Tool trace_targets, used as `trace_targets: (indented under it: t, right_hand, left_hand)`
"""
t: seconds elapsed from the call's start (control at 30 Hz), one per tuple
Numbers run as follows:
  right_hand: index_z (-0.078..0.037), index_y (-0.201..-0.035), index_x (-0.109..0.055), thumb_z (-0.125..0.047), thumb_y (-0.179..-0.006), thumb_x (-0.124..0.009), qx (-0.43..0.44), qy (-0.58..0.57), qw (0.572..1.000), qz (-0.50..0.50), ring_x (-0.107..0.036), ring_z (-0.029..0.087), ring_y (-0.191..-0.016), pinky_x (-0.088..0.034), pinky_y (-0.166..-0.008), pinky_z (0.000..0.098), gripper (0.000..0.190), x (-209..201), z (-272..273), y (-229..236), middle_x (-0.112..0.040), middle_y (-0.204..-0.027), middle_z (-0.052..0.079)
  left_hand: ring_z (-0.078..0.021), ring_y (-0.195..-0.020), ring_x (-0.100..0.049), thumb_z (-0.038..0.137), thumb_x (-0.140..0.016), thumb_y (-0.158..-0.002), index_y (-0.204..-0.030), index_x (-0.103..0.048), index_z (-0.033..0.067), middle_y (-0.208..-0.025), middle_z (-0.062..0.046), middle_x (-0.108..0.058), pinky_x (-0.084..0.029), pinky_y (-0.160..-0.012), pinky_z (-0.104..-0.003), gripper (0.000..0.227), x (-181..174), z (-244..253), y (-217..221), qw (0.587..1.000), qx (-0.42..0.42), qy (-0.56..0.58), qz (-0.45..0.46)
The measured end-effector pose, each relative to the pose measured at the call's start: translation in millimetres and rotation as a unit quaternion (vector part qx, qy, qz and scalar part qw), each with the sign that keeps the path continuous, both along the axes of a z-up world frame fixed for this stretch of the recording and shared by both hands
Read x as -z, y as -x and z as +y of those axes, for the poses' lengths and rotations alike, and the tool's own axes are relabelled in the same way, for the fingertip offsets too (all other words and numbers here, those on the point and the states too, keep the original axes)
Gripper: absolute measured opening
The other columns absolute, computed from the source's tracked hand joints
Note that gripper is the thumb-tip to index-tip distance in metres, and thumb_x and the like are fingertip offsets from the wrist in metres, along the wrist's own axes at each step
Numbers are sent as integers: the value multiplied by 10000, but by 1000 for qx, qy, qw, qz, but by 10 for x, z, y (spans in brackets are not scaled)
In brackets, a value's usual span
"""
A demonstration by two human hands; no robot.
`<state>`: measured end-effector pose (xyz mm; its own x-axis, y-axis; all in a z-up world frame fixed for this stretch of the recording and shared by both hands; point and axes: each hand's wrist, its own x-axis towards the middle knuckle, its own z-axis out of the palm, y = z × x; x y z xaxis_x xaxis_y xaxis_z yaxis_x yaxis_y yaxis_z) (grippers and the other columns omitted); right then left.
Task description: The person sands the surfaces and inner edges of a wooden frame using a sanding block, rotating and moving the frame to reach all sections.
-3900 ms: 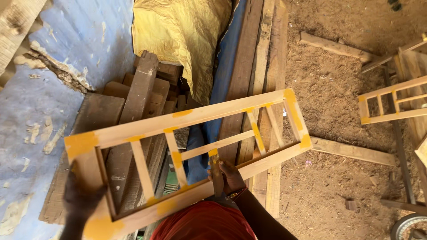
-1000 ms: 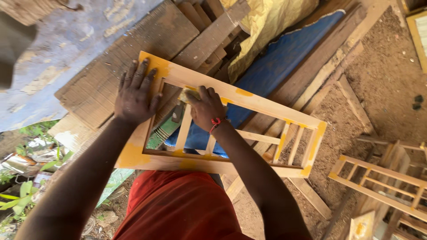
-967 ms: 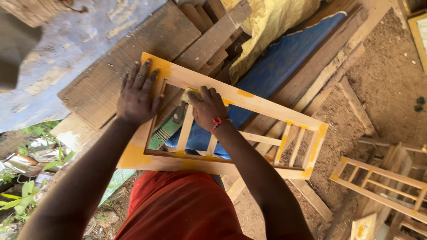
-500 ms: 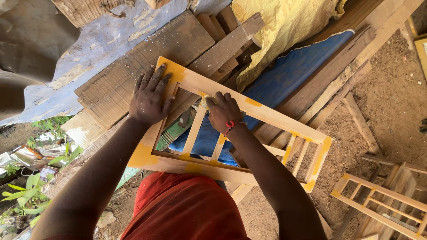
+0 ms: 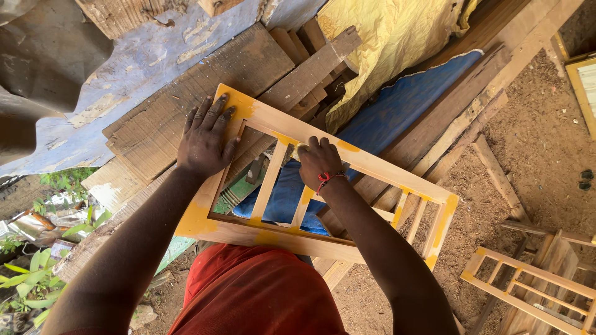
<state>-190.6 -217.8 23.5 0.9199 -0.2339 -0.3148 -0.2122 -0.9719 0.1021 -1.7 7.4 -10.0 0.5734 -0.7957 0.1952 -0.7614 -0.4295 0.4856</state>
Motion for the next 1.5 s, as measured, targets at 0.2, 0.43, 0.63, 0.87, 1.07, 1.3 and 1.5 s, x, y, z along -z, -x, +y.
trace_targets:
  t: [0.2,0.43,0.63,0.87,1.07,1.3,1.5]
  right_hand:
    - [-94,-1246,-692,-229,-861,-684,172,-210,962,-26,-635,295,-977,-549,-827,411,408,347,-248,430,-661,-1117,151]
    - [-28,-1417,-580,-135,-1027,-558,357,-693,606,-156,-661,124,-919,-578,-763,271,405,1271,-239,791,-685,-1165,105]
    - [-17,-1348,-635,-143,-1023,-558,420,-661,595,-179,-674,120,-892,-577,-753,273,356,1429,-282,564,-698,-1103,76]
    - [-2,-1312,-658,-123,-1006,-577,382,-686,594,-176,-655,122,-829,-558,-692,255,339,1547,-317,426,-716,-1033,77]
    - [5,-1343,-625,-168,-1004,-602,270,-689,672,-30,-697,111,-899,-617,-801,247,382,1482,-444,726,-732,-1075,92]
    - [44,-1381,-588,-337,-982,-670,303,-789,519,-130,-665,174,-1061,-548,-914,305,557,1556,7,1293,-698,-1208,139]
    - [45,-1378,-595,-188,-1021,-578,311,-730,586,-161,-647,185,-1128,-518,-958,314,427,1536,419,1647,-687,-1244,141]
  left_hand:
    - [-383,-1549,-268,367,-624,-960,-1500,-516,36,-1666,-150,-335,-186,-1259,-552,643,7,-15,7,1000,-1,-9,-1]
    - [-377,-1554,-268,377,-613,-968,-1480,-527,36,-1679,-140,-325,-198,-1261,-544,621,-3,-17,7,1000,1,-12,-9]
    - [-377,-1557,-269,382,-610,-968,-1494,-513,54,-1677,-136,-325,-210,-1267,-543,627,-5,-27,11,1000,-1,-22,-17]
    - [-377,-1555,-258,404,-605,-968,-1529,-479,75,-1677,-141,-314,-200,-1265,-541,662,-18,-25,-6,999,-3,-29,-14]
    - [-386,-1552,-261,410,-611,-959,-1545,-457,84,-1677,-146,-310,-214,-1255,-555,688,30,-35,8,999,-3,-39,-13]
    - [-434,-1551,-278,456,-599,-997,-1580,-433,90,-1704,-138,-286,-221,-1238,-615,708,293,-39,-27,998,16,3,-64]
    - [-468,-1537,-259,425,-589,-975,-1539,-455,90,-1679,-195,-299,-213,-1222,-651,670,147,-51,17,997,24,-11,-74]
